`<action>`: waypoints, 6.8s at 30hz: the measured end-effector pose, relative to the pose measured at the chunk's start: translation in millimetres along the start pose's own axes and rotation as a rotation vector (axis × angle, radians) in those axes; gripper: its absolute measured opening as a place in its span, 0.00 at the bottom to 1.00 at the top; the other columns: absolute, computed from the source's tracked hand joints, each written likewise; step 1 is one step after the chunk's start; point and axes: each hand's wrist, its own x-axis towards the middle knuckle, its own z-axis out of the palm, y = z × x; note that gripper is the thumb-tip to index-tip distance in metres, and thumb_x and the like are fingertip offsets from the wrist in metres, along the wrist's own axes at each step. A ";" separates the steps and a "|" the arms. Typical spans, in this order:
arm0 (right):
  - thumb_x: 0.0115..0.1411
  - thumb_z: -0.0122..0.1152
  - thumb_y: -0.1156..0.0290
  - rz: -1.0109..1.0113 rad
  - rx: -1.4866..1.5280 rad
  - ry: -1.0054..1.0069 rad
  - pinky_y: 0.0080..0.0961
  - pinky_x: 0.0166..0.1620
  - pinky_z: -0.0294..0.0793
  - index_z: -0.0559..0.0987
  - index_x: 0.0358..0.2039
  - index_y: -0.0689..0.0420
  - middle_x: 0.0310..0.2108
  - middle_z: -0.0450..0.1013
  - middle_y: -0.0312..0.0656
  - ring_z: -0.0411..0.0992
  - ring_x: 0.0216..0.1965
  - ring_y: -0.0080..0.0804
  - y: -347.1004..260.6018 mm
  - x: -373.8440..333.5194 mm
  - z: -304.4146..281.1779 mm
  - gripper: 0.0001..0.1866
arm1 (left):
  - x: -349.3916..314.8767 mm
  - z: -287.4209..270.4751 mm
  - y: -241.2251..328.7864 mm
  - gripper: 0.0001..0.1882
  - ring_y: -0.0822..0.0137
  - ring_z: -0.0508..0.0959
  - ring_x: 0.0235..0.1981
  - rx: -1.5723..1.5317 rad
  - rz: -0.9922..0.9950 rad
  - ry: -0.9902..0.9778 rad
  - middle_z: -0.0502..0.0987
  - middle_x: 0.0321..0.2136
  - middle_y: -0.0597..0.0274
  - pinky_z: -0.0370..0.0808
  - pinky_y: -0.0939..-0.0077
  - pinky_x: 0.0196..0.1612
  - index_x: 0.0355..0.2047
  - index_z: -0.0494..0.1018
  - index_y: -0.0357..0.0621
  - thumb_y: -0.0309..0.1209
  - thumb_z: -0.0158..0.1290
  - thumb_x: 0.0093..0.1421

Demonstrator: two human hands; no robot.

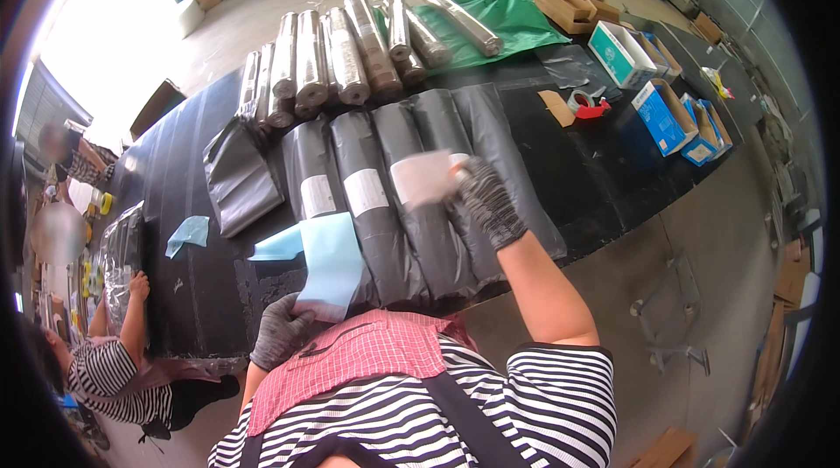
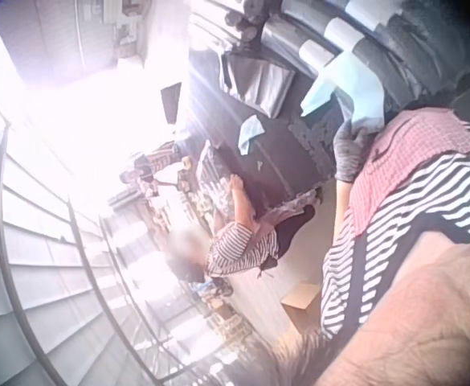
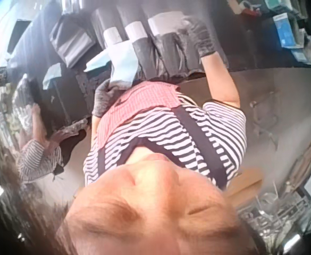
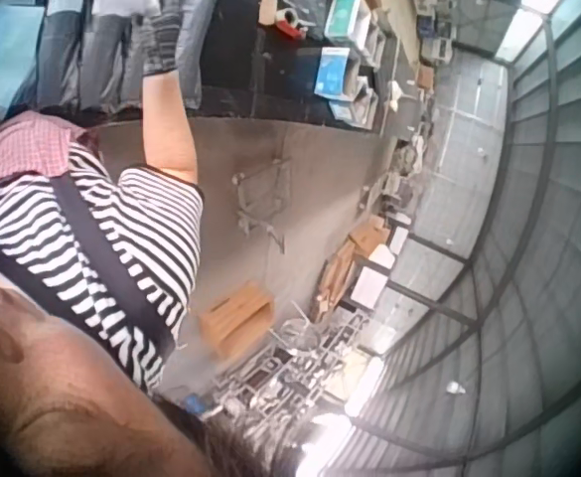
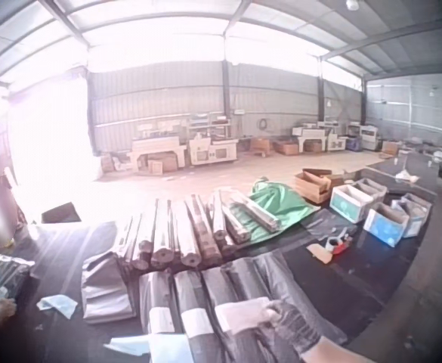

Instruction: The person labels long grey plastic-wrapped items. They place a labeled package into a large cardboard box, then return to a work table to peel labels from a roll and apply them to several similar plastic packages, using a pen to write on a document while interacting with a coworker.

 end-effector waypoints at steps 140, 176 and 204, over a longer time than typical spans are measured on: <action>0.64 0.62 0.55 0.180 0.297 -2.262 0.20 0.36 0.71 0.81 0.39 0.60 0.32 0.76 0.34 0.72 0.32 0.20 -230.9 -932.0 1037.6 0.18 | -781.2 -487.5 -444.6 0.24 0.66 0.77 0.44 -0.454 0.331 1.538 0.78 0.45 0.60 0.75 0.74 0.50 0.56 0.72 0.44 0.41 0.60 0.63; 0.65 0.62 0.56 0.347 0.272 -1.830 0.16 0.25 0.65 0.77 0.27 0.54 0.19 0.71 0.31 0.67 0.19 0.17 -241.0 -1180.4 1891.6 0.16 | -1041.5 -1162.5 -879.5 0.20 0.64 0.82 0.40 -1.810 0.166 1.469 0.79 0.46 0.48 0.83 0.70 0.38 0.53 0.74 0.39 0.39 0.54 0.67; 0.66 0.62 0.62 0.290 0.353 -0.673 0.16 0.26 0.66 0.80 0.34 0.59 0.23 0.71 0.28 0.65 0.23 0.13 -292.8 -982.2 2179.0 0.12 | -847.3 -1869.8 -960.3 0.30 0.67 0.79 0.40 -0.617 -0.452 0.210 0.81 0.40 0.57 0.76 0.69 0.47 0.57 0.71 0.38 0.47 0.60 0.62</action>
